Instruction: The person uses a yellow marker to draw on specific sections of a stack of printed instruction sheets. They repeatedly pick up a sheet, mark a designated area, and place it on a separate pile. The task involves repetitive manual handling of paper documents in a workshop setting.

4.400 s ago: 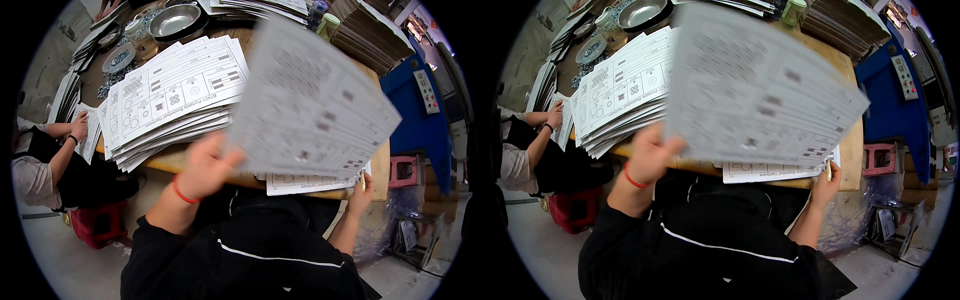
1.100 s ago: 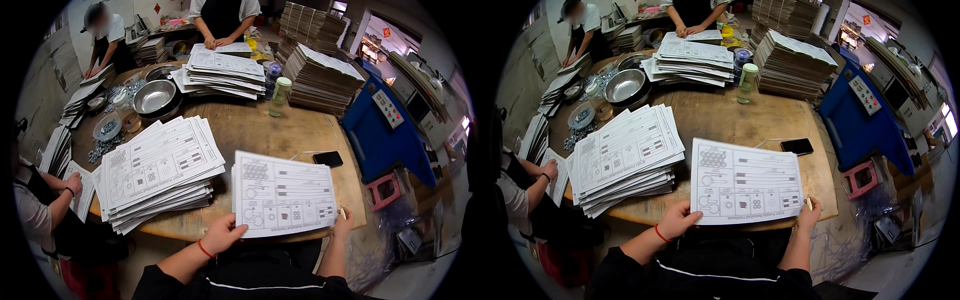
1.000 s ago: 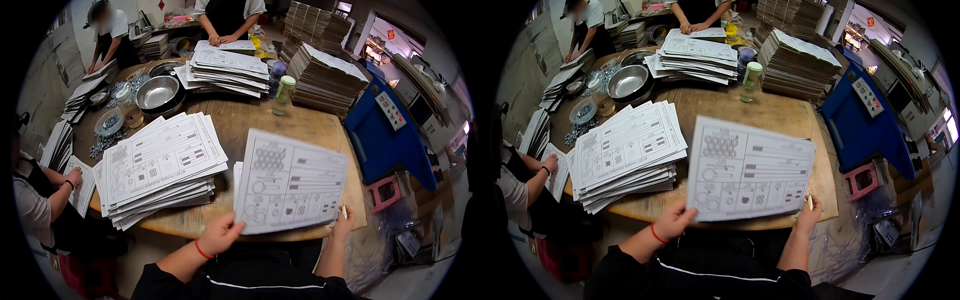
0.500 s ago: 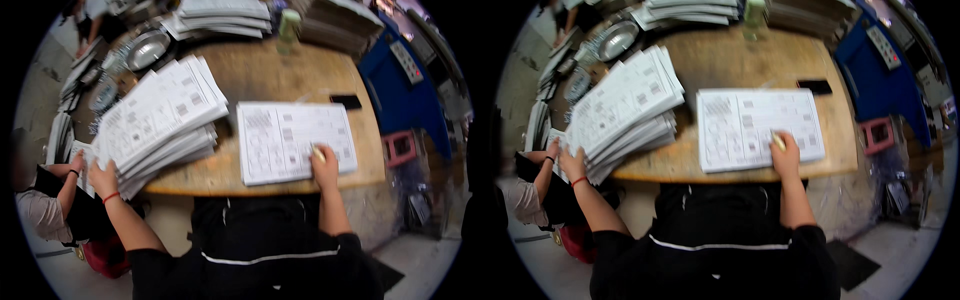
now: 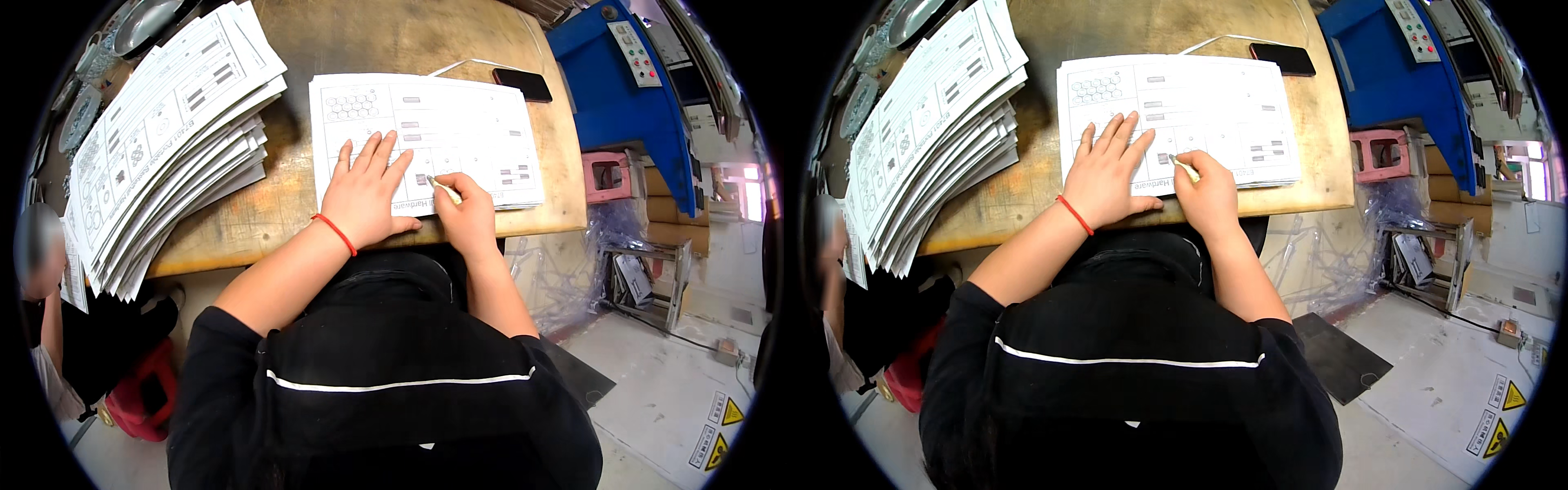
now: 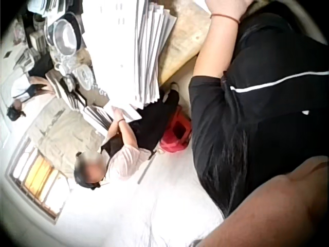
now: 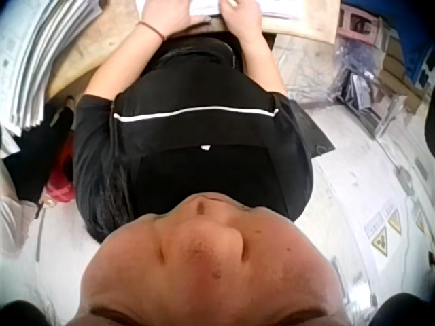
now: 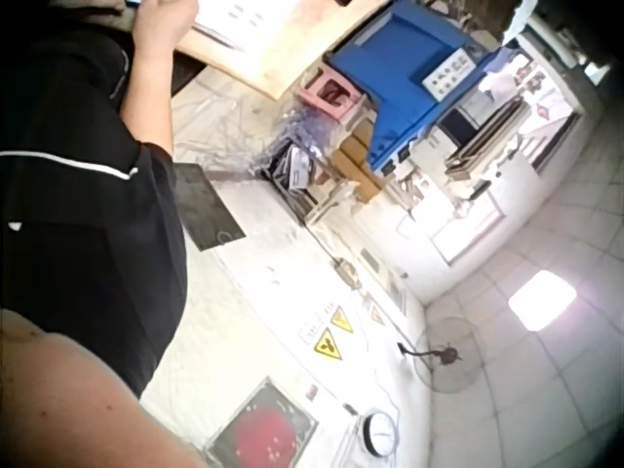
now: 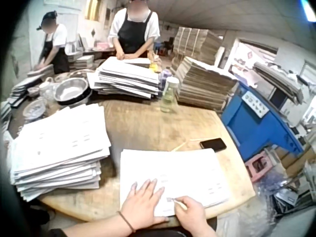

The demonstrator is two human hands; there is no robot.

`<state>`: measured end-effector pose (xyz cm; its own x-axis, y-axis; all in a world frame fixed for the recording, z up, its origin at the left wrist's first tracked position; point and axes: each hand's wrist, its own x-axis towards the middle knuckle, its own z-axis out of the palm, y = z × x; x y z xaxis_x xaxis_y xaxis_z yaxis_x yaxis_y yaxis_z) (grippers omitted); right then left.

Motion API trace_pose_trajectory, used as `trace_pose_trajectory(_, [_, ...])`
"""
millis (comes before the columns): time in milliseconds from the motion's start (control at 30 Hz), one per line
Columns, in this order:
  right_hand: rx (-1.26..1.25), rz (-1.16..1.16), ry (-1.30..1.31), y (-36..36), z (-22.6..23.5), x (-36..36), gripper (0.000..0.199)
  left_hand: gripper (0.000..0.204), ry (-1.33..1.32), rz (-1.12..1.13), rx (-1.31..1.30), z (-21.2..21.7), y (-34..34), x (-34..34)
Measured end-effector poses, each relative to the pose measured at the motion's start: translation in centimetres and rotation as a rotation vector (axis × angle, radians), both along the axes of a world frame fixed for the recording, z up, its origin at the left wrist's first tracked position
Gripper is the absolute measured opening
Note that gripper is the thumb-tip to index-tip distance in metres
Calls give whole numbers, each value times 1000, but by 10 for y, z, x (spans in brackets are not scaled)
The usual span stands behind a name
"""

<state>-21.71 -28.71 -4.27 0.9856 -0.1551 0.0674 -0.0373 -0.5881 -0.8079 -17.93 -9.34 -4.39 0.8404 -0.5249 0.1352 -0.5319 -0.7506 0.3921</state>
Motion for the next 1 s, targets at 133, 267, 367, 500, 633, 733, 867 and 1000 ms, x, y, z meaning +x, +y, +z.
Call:
trace_pose_trajectory(133, [-158, 23, -45, 4, -4, -1, 14, 99, -25, -12, 50, -3, -1, 1])
trace_pose_trajectory(267, [-326, 2, -52, 18, 0, -2, 11, 97, -31, 7, 56, -6, -3, 1])
trace_pose_trajectory(367, [-310, 29, 25, 19, 9, 0, 11, 96, -28, 25, 51, -7, -3, 0])
trace_pose_trajectory(500, [-218, 51, 2, 13, 5, -13, 12, 95, -16, 35, 44, -7, -4, 1])
trace_pose_trajectory(633, [-193, 50, 59, 11, 13, -9, 13, 94, -22, 30, 34, -5, -3, 1])
trace_pose_trajectory(733, [-124, 54, 6, 17, 11, -5, 13, 93, -30, 26, 21, -7, -3, 2])
trace_pose_trajectory(867, [-218, 56, 14, 28, 7, 2, 12, 93, -56, 24, 8, -10, -1, 0])
trace_pose_trajectory(1000, [-316, 67, -20, 34, 6, 4, 12, 93, -39, 30, 6, -9, -2, 0])
